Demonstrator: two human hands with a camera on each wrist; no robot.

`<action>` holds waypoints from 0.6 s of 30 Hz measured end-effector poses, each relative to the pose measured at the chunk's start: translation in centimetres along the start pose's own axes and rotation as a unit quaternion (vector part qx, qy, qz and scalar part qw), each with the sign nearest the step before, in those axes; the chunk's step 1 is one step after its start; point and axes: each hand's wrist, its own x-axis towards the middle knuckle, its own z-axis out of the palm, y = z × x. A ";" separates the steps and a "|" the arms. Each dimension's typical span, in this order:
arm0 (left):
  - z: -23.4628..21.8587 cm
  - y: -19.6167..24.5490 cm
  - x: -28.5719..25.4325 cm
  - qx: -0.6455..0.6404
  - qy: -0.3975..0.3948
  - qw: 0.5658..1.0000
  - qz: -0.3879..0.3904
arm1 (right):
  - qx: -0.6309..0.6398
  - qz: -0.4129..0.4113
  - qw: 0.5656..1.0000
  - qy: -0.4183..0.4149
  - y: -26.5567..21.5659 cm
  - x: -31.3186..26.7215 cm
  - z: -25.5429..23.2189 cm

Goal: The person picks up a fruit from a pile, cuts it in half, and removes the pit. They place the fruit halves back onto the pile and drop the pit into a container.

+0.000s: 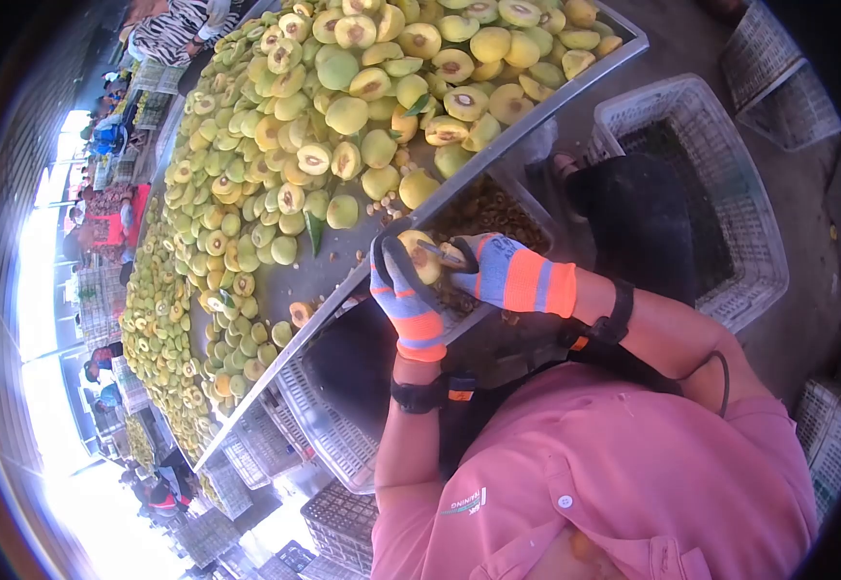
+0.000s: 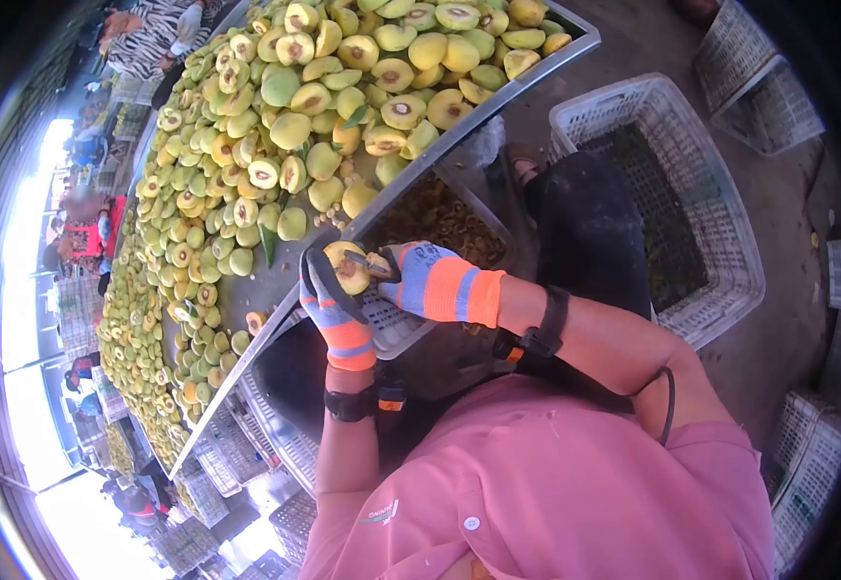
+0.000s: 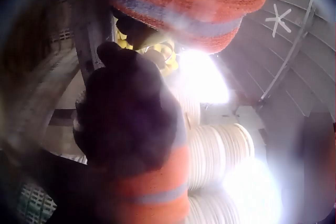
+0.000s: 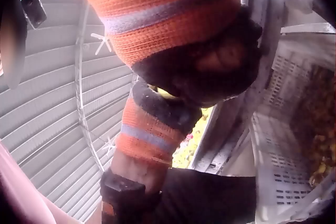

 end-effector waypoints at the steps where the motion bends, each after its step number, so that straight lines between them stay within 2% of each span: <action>1: 0.3 0.1 -0.1 -0.079 0.008 0.994 -0.070 | 0.001 0.003 1.000 0.003 0.0 0.0 0.1; 2: 0.7 -0.3 -0.1 -0.120 0.032 0.988 -0.087 | 0.003 0.006 1.000 0.006 0.1 -0.1 0.3; 4: 0.8 0.1 -0.3 0.056 0.013 0.998 0.011 | 0.080 -0.009 0.997 -0.004 1.3 0.3 1.4; 6: 1.0 0.8 -0.3 0.100 0.006 0.995 0.023 | 0.120 -0.011 0.993 -0.010 2.1 0.5 2.1; 8: 1.3 1.7 -0.3 0.014 0.013 0.998 -0.051 | 0.123 -0.002 0.992 -0.016 2.3 0.6 2.5; 11: 1.1 1.3 -0.3 0.022 0.022 1.000 -0.001 | 0.137 -0.045 0.989 -0.034 2.7 0.4 2.9; 14: 0.1 1.0 0.1 0.044 -0.024 0.997 0.052 | 0.199 0.016 0.974 -0.104 1.8 0.1 1.4; 17: -1.7 3.2 1.7 0.119 -0.129 0.964 0.199 | 0.219 -0.001 0.947 -0.235 1.9 0.0 -0.5; 18: -2.2 4.3 1.9 0.127 -0.162 0.958 0.200 | 0.263 -0.024 0.920 -0.289 1.9 -0.3 -0.8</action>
